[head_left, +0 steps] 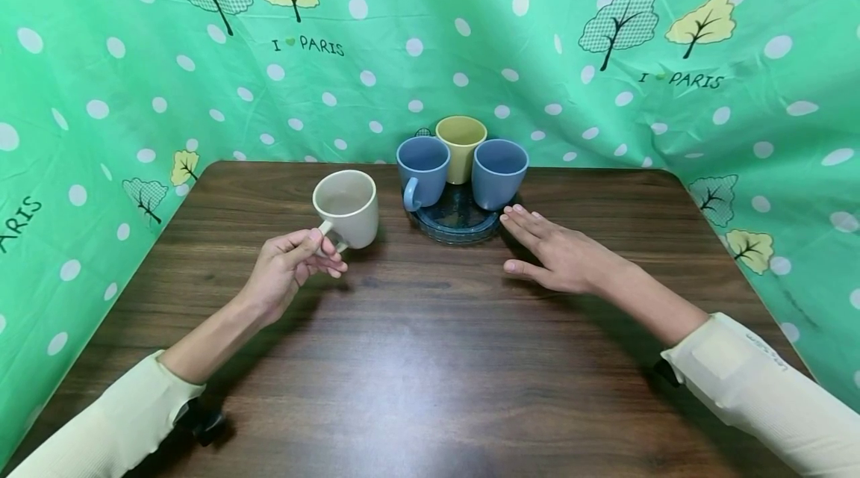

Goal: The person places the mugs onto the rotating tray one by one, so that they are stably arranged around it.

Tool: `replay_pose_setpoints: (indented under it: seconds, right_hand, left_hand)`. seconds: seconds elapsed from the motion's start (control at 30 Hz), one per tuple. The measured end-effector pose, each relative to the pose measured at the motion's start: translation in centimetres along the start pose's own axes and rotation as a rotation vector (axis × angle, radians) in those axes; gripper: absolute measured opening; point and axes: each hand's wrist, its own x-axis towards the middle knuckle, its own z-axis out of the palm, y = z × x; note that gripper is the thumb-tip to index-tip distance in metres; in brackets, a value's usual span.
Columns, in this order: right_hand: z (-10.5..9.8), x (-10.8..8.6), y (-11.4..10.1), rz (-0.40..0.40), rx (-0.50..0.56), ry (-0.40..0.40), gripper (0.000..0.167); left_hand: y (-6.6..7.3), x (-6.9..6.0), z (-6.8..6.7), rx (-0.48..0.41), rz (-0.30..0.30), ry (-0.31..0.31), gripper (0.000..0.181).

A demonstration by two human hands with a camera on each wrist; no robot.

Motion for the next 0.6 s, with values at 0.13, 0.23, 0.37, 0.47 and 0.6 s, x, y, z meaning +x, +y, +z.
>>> replay_pose_setpoints:
  seconds: [0.13,0.23,0.37,0.47,0.6]
  right_hand:
    - [0.0,0.0,0.0,-0.006,0.005,0.004,0.084]
    - [0.1,-0.1,0.0,-0.008,0.005,0.005,0.084]
    - [0.1,-0.1,0.0,-0.007,0.006,0.006,0.084]
    - [0.1,-0.1,0.1,-0.008,0.005,0.008,0.084]
    - [0.1,-0.1,0.1,-0.005,0.007,0.008,0.084]
  left_hand:
    - [-0.1,0.0,0.2,0.004,0.001,-0.012,0.035]
    - [-0.1,0.0,0.4,0.005,0.004,-0.024,0.035]
    - [-0.1,0.0,0.7,-0.004,0.011,-0.042,0.036]
    - [-0.1,-0.1,1.0,-0.009,0.012,-0.049,0.036]
    - [-0.1,-0.2,1.3,-0.002,0.012,-0.053,0.035]
